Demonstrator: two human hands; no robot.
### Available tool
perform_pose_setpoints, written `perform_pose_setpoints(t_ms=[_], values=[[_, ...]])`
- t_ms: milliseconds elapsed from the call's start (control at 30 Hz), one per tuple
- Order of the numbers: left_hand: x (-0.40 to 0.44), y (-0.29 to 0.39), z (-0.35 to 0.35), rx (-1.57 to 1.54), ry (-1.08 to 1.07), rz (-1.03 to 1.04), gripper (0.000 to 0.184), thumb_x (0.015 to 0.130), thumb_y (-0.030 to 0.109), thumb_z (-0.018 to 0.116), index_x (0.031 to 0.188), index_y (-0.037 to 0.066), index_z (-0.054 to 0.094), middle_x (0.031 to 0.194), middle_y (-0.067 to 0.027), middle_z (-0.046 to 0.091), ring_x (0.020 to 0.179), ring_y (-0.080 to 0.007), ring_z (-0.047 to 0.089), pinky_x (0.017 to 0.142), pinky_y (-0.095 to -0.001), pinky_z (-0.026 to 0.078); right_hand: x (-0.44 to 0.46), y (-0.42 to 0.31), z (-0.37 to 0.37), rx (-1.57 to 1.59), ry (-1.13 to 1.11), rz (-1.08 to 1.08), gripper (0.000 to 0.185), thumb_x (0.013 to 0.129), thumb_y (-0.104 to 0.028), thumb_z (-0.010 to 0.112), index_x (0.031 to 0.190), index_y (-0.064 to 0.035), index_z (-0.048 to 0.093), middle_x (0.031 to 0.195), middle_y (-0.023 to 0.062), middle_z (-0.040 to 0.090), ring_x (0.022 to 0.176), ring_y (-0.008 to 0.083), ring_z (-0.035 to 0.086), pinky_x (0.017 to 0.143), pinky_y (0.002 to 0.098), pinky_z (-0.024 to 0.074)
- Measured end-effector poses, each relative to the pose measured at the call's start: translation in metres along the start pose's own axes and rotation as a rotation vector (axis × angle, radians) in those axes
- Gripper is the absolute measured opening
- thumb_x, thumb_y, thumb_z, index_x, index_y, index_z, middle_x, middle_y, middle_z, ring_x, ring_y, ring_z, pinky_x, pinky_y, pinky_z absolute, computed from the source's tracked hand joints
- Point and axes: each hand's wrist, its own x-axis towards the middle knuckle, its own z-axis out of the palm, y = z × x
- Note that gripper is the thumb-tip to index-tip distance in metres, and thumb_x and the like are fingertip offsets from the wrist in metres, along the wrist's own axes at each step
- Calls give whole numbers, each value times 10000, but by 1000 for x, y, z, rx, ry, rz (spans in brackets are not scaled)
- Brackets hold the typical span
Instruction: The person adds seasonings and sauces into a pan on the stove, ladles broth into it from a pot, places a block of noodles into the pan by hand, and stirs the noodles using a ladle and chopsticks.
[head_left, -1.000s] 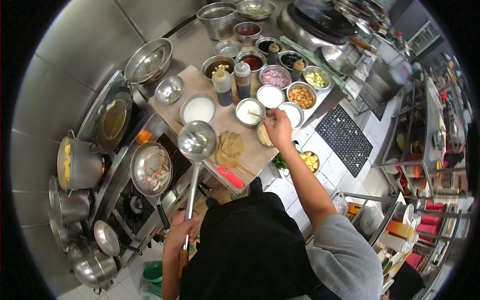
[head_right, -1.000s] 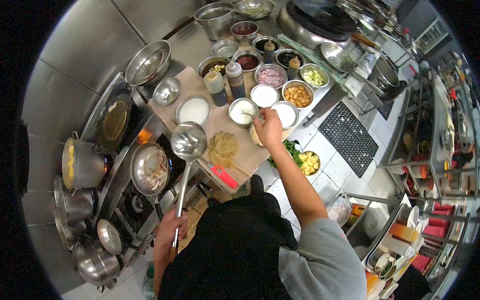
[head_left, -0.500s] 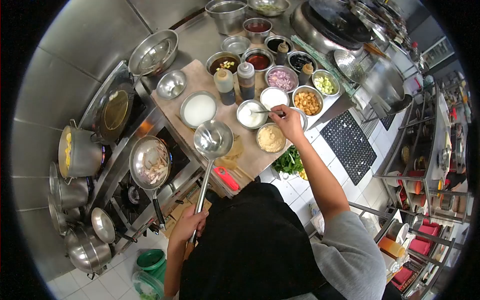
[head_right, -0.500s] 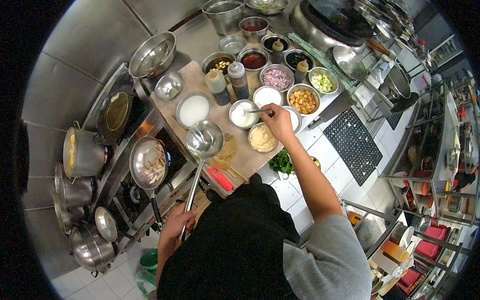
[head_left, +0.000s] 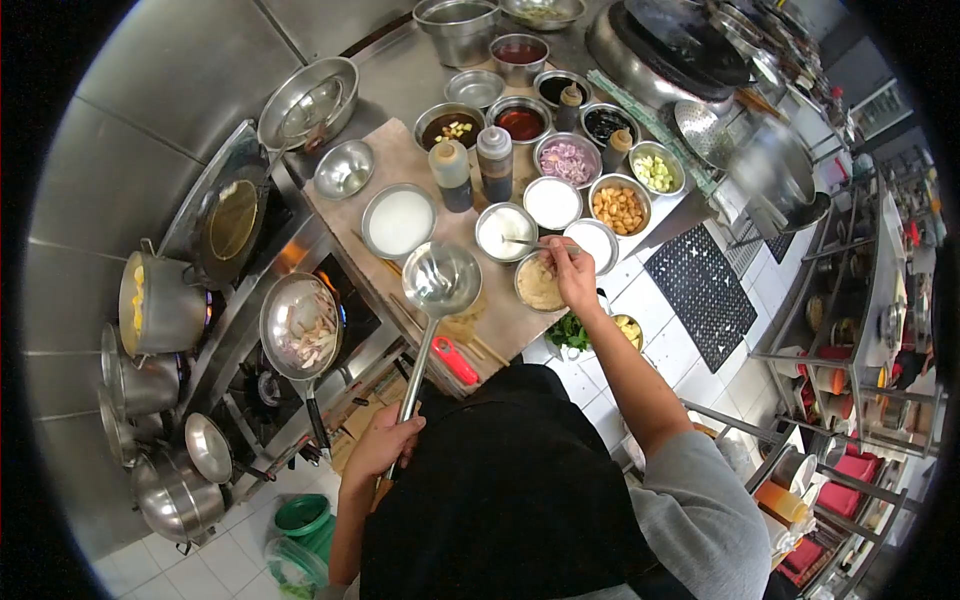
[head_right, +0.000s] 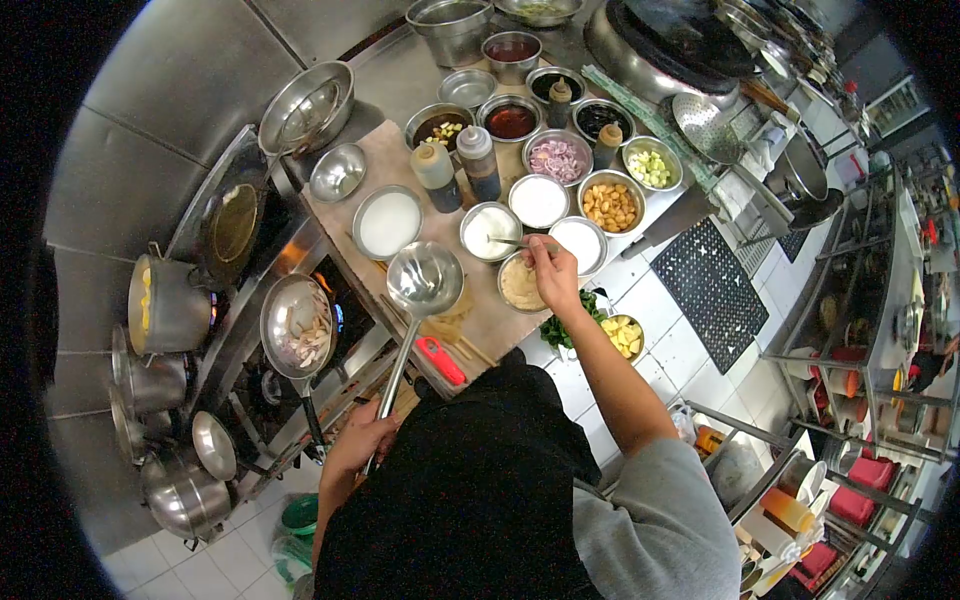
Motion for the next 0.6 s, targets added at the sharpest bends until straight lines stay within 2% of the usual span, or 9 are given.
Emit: perform_pose_setpoints(t_ms=[67,233,467,500,600], values=[[3,-4,-3,26,-4,11,179,979,219,612,887,103,511,577,12,484,432,-105,471,394,-267,395,-1,5,-5,240,50,66,269,1042,-208,550,1092,20,685,850,57,678,701,84,561,648,245,470],[2,14,-1,20,1,-27,174,980,218,603,888,99,516,575,7,490,434,-104,478,396,-266,402,1,-9,-26,259,81,79,340,1067,-284,503,1106,2,683,855,48,684,695,84,560,640,237,443],[15,34,-1,37,-40,-19,160,979,184,599,899,80,509,569,-1,498,423,-104,475,386,-265,397,-14,-66,-33,310,-38,9,322,1068,-265,508,1119,1,681,882,49,700,731,89,595,652,242,449],[18,34,-2,33,-47,-28,156,979,178,599,903,78,507,569,-3,499,422,-104,474,384,-264,395,-21,-76,-34,205,-34,-53,277,1060,-198,506,1096,15,680,887,63,689,746,116,604,655,251,460],[22,37,-4,19,-79,-29,156,975,171,603,898,77,506,571,-3,501,421,-105,474,380,-263,390,-42,-89,-53,-339,47,-343,258,1050,-155,515,1052,31,693,880,77,679,759,130,605,685,267,481]])
